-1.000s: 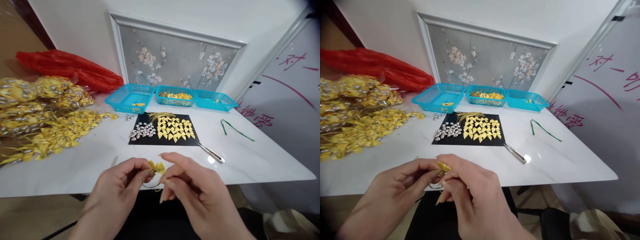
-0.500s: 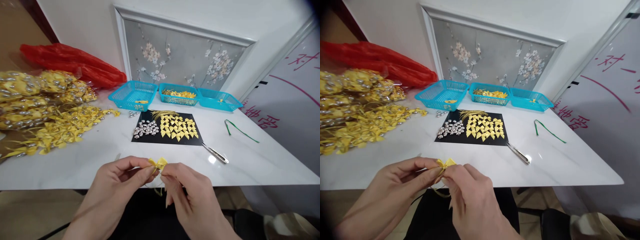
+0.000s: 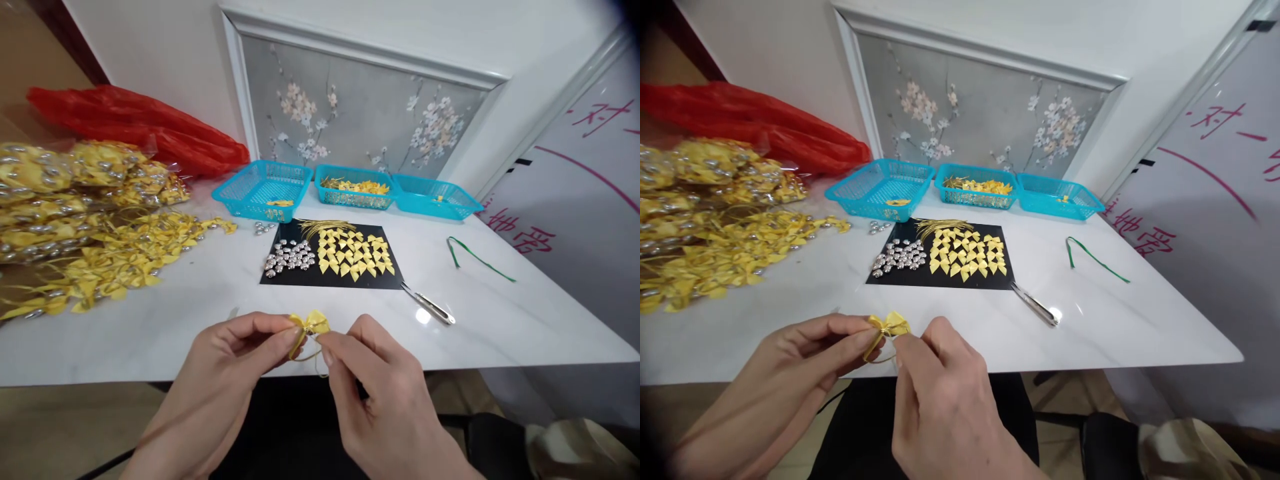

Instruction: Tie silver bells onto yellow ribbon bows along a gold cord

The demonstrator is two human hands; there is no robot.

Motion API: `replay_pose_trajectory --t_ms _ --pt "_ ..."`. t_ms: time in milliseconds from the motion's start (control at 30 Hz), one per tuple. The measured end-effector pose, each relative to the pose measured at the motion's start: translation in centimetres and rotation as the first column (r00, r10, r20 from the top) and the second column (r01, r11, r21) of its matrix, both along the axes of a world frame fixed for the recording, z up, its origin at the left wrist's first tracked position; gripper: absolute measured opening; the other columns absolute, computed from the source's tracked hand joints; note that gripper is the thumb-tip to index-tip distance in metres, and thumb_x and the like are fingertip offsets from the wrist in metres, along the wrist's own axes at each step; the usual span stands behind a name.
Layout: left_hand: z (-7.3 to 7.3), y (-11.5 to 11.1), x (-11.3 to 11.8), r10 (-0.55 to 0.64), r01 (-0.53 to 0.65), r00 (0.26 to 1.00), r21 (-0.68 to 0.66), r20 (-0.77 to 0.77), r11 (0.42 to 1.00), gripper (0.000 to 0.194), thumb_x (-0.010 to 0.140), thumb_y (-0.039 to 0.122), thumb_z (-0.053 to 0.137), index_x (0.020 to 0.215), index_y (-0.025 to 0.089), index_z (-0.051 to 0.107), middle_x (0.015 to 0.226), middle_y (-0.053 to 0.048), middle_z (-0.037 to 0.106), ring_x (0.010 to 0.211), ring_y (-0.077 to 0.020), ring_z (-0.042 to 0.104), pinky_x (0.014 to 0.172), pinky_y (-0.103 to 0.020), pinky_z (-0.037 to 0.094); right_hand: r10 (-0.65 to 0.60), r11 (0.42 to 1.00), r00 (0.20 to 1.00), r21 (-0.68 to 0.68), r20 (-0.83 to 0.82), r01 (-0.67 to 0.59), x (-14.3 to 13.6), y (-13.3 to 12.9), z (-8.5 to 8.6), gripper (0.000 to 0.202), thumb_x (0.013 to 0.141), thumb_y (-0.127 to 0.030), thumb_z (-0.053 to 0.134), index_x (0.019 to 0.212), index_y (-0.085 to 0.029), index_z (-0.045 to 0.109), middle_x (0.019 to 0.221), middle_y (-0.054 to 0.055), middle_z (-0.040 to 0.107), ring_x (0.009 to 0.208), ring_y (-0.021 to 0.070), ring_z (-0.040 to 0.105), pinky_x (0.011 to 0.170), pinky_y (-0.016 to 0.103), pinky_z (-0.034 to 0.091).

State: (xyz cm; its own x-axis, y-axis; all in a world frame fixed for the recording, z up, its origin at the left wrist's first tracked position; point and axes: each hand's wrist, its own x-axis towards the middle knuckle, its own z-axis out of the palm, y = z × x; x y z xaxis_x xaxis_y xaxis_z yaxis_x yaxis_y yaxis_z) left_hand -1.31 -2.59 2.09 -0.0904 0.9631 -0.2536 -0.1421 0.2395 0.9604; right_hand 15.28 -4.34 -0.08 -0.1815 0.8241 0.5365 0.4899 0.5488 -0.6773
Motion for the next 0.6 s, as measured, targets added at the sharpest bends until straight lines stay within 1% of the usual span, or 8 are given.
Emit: replay_pose_trajectory --t_ms 100,233,400,500,600 --pt "-0.02 0.08 -0.01 0.013 -0.013 1.000 -0.014 -0.018 1.000 0.019 0.061 0.036 0.091 0.067 0.021 0.081 0.073 -0.002 0.078 0.074 -0.0157 0.064 0.069 -0.021 0.054 0.000 1.000 1.000 0.004 -0.006 0.000 -0.06 0.05 -0.06 0.026 0.092 -0.004 0.045 0.086 -0.018 0.067 0.075 0.001 0.046 0.060 0.0152 0.049 0.054 0.028 0.040" --pt "-0.09 0.31 0.14 -0.005 0.005 1.000 -0.023 -0.023 1.000 0.020 0.062 0.036 0.091 0.069 0.021 0.081 0.074 -0.002 0.077 0.075 -0.0163 0.064 0.071 -0.022 0.054 -0.003 1.000 1.000 -0.007 0.005 0.003 0.00 0.15 -0.10 0.026 0.091 -0.004 0.045 0.082 -0.018 0.065 0.075 0.002 0.046 0.059 0.0153 0.049 0.054 0.028 0.041" --pt "-0.24 0.28 0.16 -0.020 0.021 1.000 -0.027 0.022 0.999 0.019 0.061 0.033 0.092 0.068 0.021 0.080 0.072 -0.001 0.076 0.073 -0.0154 0.064 0.068 -0.021 0.054 -0.001 1.000 1.000 0.020 0.009 0.001 0.04 0.19 0.06 0.025 0.091 -0.004 0.046 0.079 -0.017 0.064 0.075 0.003 0.049 0.060 0.0156 0.053 0.055 0.028 0.045" --pt "-0.29 0.23 0.05 -0.025 0.028 0.998 -0.053 0.058 0.998 0.020 0.060 0.034 0.093 0.068 0.020 0.081 0.071 -0.002 0.076 0.072 -0.0148 0.064 0.066 -0.019 0.055 -0.003 0.999 1.000 0.033 0.013 0.002 0.00 0.18 0.14 0.026 0.091 -0.004 0.045 0.077 -0.016 0.063 0.074 0.004 0.050 0.059 0.0155 0.053 0.054 0.028 0.046" --pt "-0.21 0.36 -0.01 -0.057 0.066 0.992 -0.073 0.116 0.995 0.020 0.060 0.033 0.094 0.067 0.020 0.080 0.070 -0.001 0.075 0.070 -0.0138 0.064 0.067 -0.019 0.056 -0.008 1.000 1.000 0.028 -0.001 0.008 -0.04 0.16 0.10 0.026 0.093 -0.005 0.045 0.078 -0.016 0.063 0.074 0.003 0.050 0.060 0.0156 0.052 0.054 0.028 0.046"
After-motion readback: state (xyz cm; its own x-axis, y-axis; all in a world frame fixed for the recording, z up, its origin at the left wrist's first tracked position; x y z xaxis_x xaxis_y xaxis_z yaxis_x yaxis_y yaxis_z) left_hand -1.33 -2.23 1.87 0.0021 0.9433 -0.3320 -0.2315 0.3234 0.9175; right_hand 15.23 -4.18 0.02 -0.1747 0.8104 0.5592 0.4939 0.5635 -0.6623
